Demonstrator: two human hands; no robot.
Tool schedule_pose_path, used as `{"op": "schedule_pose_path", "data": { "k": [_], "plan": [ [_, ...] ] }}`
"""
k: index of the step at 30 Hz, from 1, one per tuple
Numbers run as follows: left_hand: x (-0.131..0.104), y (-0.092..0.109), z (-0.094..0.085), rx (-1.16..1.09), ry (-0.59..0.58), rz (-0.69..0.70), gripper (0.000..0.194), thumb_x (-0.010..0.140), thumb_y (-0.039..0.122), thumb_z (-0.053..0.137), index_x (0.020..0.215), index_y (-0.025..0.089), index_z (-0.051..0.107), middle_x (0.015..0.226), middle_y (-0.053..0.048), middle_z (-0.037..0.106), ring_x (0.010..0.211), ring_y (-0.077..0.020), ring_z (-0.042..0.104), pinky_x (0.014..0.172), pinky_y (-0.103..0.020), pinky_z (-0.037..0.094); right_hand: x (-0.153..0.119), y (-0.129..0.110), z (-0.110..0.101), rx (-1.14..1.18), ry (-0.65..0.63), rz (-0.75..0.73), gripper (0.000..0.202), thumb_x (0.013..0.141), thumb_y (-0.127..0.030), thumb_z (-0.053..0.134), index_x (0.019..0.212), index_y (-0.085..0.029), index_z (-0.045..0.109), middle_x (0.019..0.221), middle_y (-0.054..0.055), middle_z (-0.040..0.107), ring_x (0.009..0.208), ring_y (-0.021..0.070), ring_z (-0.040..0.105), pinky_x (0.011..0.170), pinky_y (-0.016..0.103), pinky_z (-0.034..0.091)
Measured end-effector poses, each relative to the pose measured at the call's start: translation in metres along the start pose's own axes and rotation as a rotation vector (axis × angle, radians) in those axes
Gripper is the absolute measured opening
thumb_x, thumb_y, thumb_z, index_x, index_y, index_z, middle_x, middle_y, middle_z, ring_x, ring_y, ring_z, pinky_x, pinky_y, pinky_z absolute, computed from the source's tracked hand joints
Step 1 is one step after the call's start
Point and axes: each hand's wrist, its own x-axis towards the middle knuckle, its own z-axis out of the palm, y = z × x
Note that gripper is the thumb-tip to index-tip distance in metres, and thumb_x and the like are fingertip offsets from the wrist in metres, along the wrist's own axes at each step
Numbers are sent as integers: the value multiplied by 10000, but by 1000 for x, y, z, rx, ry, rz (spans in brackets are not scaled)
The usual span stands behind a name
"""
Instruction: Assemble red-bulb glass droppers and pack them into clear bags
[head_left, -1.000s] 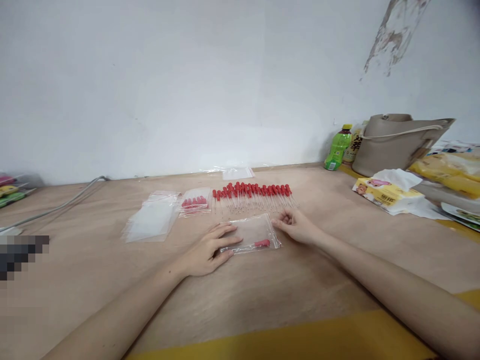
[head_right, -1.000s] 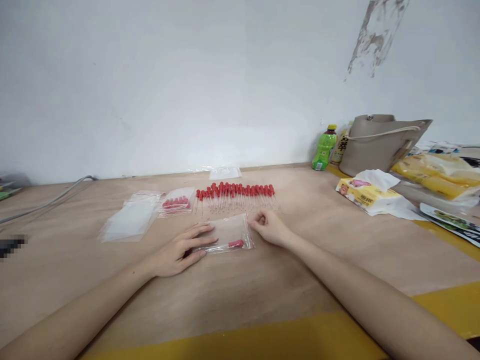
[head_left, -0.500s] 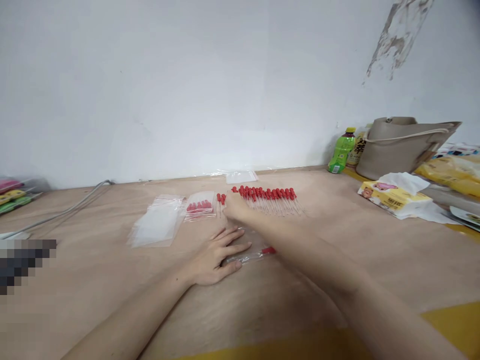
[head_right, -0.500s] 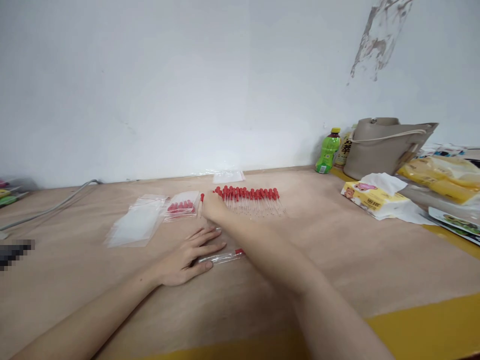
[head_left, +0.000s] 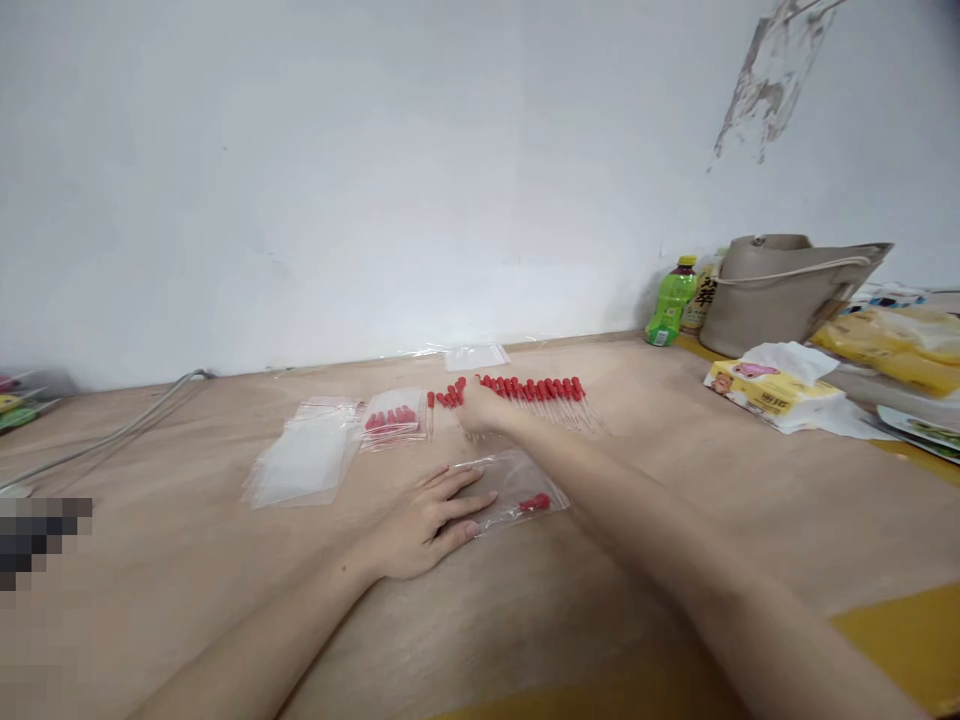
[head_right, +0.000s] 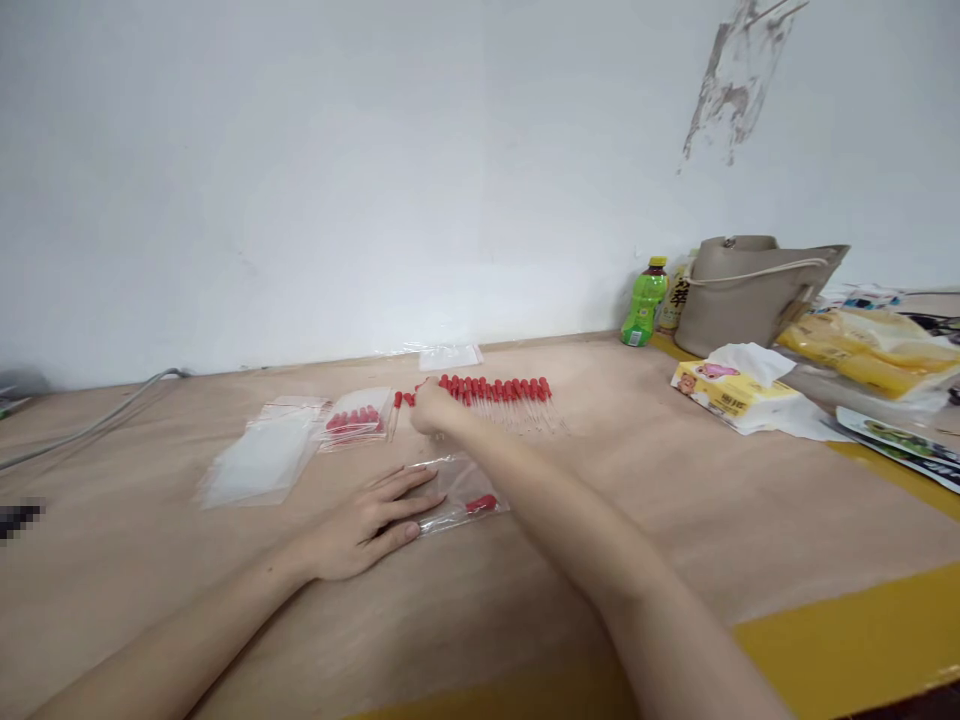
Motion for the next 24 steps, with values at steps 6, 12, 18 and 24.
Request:
{"op": "schedule_pose_path", "data": {
  "k": [6,12,18,24],
  "plan": [
    [1,1,-1,10,-5,-18,398,892,402,329,1283,337,362,1404,1,269,1283,-228,227,1040,-452,199,-66,56,-97,151,76,62,429,719,-150,452,1118,-172,296,454,-103,396,344,82,404,336,171,330],
    [4,-1,1,21,-18,-23,400,892,401,331,1290,352,342,1405,2,268,1285,-225,222,1036,-454,207,-102,96,-99,624,389,204,432,649,-129,505,991,-234,264,563,-102,475,405,78,509,378,181,452],
    [4,0,0,44,-41,-32,405,894,407,322,1295,356,328,1407,4,262,1292,-222,203,1039,-452,202,-102,96,-79,641,390,99,448,635,-176,607,907,-239,258,597,-102,501,450,87,554,430,216,512],
    [3,3,-2,36,-31,-45,465,886,424,329,1332,306,269,1405,-16,267,1288,-221,215,1043,-440,206,-110,90,-81,728,282,128,376,673,-232,625,860,-226,299,618,-61,553,536,100,597,524,226,519]
  ]
}}
